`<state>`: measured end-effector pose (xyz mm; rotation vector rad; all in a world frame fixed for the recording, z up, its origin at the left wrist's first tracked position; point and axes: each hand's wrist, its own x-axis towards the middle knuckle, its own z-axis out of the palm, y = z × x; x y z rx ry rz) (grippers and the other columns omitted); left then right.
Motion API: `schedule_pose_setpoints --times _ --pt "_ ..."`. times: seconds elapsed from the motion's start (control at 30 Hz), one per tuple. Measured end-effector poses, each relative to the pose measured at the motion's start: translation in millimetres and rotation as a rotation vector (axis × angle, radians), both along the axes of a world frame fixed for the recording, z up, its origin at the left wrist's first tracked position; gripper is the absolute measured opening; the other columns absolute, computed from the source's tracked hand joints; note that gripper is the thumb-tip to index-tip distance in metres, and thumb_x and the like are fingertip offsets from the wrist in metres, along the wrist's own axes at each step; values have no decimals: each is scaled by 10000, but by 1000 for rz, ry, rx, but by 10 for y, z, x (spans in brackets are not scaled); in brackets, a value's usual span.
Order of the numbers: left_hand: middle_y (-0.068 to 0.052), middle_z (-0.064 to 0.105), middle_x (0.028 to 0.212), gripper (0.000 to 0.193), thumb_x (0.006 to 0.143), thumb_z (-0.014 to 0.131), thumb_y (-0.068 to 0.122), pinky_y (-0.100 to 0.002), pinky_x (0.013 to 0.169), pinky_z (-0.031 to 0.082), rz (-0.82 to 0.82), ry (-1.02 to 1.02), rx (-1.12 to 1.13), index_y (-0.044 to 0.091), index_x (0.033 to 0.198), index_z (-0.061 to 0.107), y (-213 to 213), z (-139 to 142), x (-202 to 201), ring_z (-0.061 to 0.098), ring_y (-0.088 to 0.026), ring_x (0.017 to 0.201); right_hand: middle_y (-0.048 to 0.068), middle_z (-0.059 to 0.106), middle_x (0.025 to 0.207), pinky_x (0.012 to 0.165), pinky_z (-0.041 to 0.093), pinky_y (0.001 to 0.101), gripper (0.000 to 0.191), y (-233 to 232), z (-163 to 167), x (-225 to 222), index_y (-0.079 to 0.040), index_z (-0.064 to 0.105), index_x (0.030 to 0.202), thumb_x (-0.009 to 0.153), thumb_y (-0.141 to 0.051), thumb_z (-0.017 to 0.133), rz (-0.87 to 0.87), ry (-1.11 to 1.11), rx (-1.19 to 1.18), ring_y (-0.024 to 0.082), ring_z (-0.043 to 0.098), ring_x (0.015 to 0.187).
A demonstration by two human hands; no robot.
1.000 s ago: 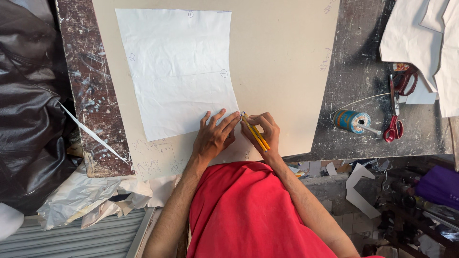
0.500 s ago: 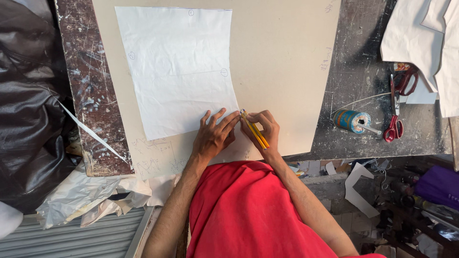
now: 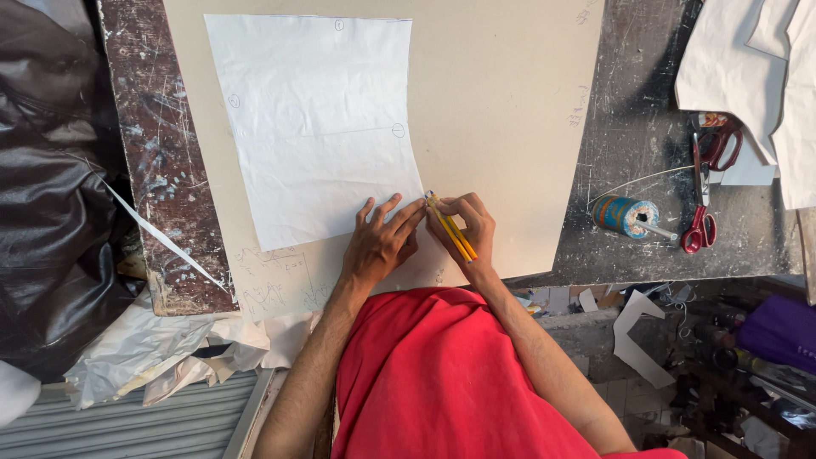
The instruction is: The person places a white paper pattern on a large cardboard sheet on a work table and traces around its edges with a pencil, repositioning the paper and continuing the outline along each side. Scissors and other pattern pieces rest on the cluttered table nearby.
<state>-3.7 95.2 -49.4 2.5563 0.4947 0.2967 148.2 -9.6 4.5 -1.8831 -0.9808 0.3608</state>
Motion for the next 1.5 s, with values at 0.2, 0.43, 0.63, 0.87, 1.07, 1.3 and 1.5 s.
schedule_pose_setpoints --times 0.2,0.43,0.63,0.87,1.07,1.3,1.5 --pt "106 502 1532 556 875 764 252 -616 1181 321 -10 -7 -12 221 1412 624 4 -21 13 466 -274 1394 139 696 991 741 592 325 196 36 12 7 1 677 956 851 -14 842 4 -66 6 236 735 903" --pt "100 512 1530 523 889 762 252 -612 1190 317 -12 0 -20 208 1394 632 4 -23 2 461 -275 1410 141 696 997 736 595 325 192 96 25 3 -1 671 948 854 -10 838 -11 -30 8 235 736 899" --pt "87 524 1520 553 867 775 257 -612 1185 319 -15 2 -37 200 1398 629 6 1 -4 466 -278 1405 144 685 991 767 594 329 201 125 33 14 7 674 960 850 -8 843 2 -58 27 243 736 937" --pt "82 536 1513 561 870 777 238 -611 1180 321 -4 -17 -38 194 1408 626 14 20 0 476 -277 1397 150 692 1007 752 593 326 197 147 40 11 9 676 956 853 -7 844 -7 -6 16 237 728 913" --pt "47 586 1462 501 847 771 203 -614 1163 319 2 -30 -65 163 1336 670 20 16 4 503 -283 1387 143 691 997 765 592 327 196 198 37 12 3 675 951 855 -1 846 -11 -40 37 233 735 934" --pt "5 652 1423 329 912 708 3 -351 855 589 35 -152 -142 61 1235 690 388 34 214 672 -159 941 138 683 972 734 586 327 202 262 52 9 11 686 956 848 8 856 -28 -44 42 236 730 904" --pt "12 643 1349 353 875 765 67 -353 796 577 55 -229 -59 79 1221 694 526 168 295 630 -202 892 140 682 982 744 590 331 203 263 17 25 20 688 972 851 15 851 -13 -41 42 241 729 933"
